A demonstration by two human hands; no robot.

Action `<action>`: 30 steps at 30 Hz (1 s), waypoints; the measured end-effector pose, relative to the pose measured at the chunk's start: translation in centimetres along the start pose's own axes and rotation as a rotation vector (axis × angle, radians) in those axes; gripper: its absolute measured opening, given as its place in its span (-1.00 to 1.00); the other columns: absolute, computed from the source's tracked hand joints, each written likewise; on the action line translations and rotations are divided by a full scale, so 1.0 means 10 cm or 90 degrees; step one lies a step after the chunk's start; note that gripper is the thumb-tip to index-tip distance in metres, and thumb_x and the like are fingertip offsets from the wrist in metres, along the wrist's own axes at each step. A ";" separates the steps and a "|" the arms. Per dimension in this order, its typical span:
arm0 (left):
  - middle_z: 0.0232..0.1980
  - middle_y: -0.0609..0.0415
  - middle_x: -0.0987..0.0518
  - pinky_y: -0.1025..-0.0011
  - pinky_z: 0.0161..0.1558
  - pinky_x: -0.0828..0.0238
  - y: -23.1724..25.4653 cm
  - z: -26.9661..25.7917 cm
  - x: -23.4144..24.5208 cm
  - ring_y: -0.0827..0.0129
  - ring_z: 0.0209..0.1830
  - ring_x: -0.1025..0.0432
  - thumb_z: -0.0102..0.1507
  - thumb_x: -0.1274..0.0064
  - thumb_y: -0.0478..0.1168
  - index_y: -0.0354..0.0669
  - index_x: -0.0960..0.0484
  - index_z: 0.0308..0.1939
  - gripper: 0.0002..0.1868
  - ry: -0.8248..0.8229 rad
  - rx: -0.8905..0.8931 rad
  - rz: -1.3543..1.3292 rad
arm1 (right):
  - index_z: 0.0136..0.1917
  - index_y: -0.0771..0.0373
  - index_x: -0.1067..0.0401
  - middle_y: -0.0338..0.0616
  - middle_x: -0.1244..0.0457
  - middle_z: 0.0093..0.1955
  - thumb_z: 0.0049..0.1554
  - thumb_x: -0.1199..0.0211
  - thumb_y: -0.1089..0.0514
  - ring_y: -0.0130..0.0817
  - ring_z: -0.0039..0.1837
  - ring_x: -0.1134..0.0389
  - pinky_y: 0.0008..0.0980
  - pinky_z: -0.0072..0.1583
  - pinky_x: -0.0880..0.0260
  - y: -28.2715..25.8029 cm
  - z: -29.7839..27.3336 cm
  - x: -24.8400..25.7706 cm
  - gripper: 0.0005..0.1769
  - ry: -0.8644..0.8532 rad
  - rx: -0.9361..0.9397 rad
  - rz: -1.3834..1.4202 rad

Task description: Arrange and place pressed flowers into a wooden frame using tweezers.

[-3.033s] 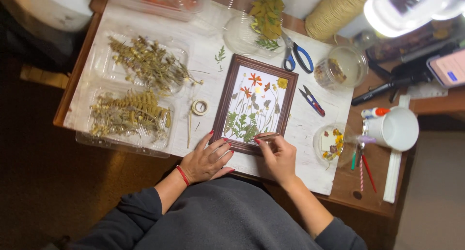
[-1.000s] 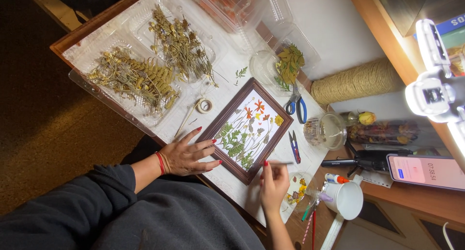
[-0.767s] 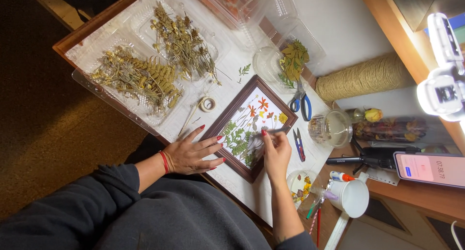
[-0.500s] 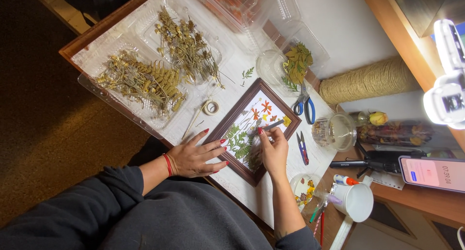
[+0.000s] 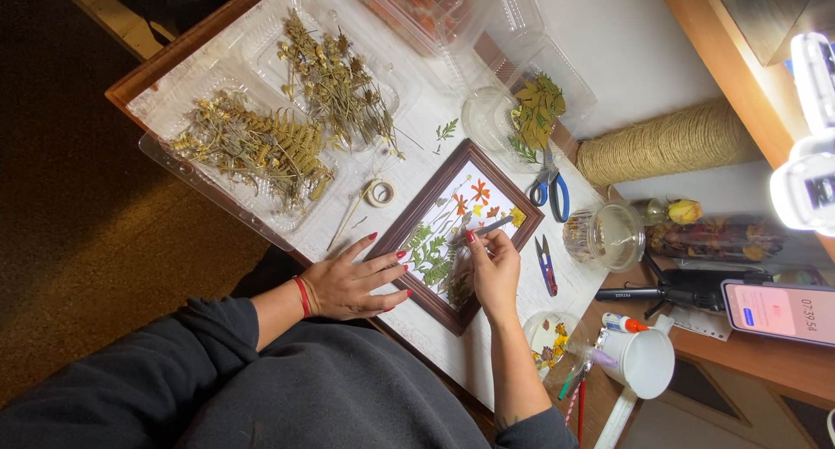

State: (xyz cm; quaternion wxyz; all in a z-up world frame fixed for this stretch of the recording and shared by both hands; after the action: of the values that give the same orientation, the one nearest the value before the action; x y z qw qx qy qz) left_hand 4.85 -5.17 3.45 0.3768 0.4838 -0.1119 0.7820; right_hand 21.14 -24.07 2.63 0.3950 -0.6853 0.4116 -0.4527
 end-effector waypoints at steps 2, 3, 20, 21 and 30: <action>0.38 0.08 -0.44 -0.23 0.52 0.11 0.00 -0.01 -0.01 0.23 0.49 -0.23 0.40 0.08 0.21 0.34 -0.33 0.36 -0.53 0.006 0.001 0.001 | -0.06 0.36 -0.42 -0.28 -0.30 -0.26 0.26 -0.25 0.22 -0.65 -0.34 -0.15 -0.58 -0.31 -0.12 0.02 0.02 0.03 -0.87 0.004 0.015 -0.006; 0.38 0.09 -0.44 -0.22 0.52 0.10 0.00 -0.02 -0.01 0.23 0.50 -0.23 0.40 0.08 0.22 0.34 -0.33 0.36 -0.53 0.011 0.004 0.002 | -0.06 0.36 -0.41 -0.29 -0.30 -0.24 0.27 -0.25 0.22 -0.65 -0.33 -0.14 -0.58 -0.30 -0.11 0.02 0.02 0.04 -0.86 0.007 0.029 -0.012; 0.39 0.08 -0.43 -0.19 0.51 0.04 0.00 0.01 0.03 0.24 0.50 -0.23 0.40 0.07 0.20 0.32 -0.36 0.35 -0.54 0.013 0.008 0.000 | -0.07 0.35 -0.44 -0.29 -0.32 -0.25 0.25 -0.28 0.20 -0.69 -0.31 -0.16 -0.61 -0.28 -0.13 -0.04 -0.01 -0.05 -0.85 0.007 0.051 -0.057; 0.39 0.07 -0.43 -0.19 0.51 0.04 0.00 0.01 0.02 0.24 0.49 -0.23 0.40 0.07 0.20 0.31 -0.36 0.34 -0.54 0.009 0.008 -0.003 | -0.07 0.35 -0.44 -0.29 -0.33 -0.25 0.26 -0.28 0.20 -0.69 -0.32 -0.16 -0.62 -0.28 -0.13 -0.03 -0.01 -0.06 -0.85 -0.005 0.047 -0.035; 0.39 0.08 -0.45 -0.17 0.51 0.02 -0.01 0.02 0.05 0.23 0.51 -0.25 0.40 0.03 0.17 0.25 -0.37 0.34 -0.53 0.025 0.011 -0.018 | -0.05 0.34 -0.44 -0.31 -0.32 -0.26 0.26 -0.26 0.19 -0.71 -0.35 -0.11 -0.63 -0.32 -0.06 -0.03 -0.04 -0.08 -0.86 -0.057 -0.023 0.048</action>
State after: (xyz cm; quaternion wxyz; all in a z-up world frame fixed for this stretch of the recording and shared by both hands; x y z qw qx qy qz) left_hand 4.89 -5.00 3.91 0.3857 0.4727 -0.0911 0.7871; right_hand 20.63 -23.26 2.81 0.4176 -0.6956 0.4273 -0.3990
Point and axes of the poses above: each hand's wrist, its own z-axis towards the middle knuckle, its own x-axis out of the back of the hand, y = z × x, the point moved 9 cm from there along z, towards the middle knuckle
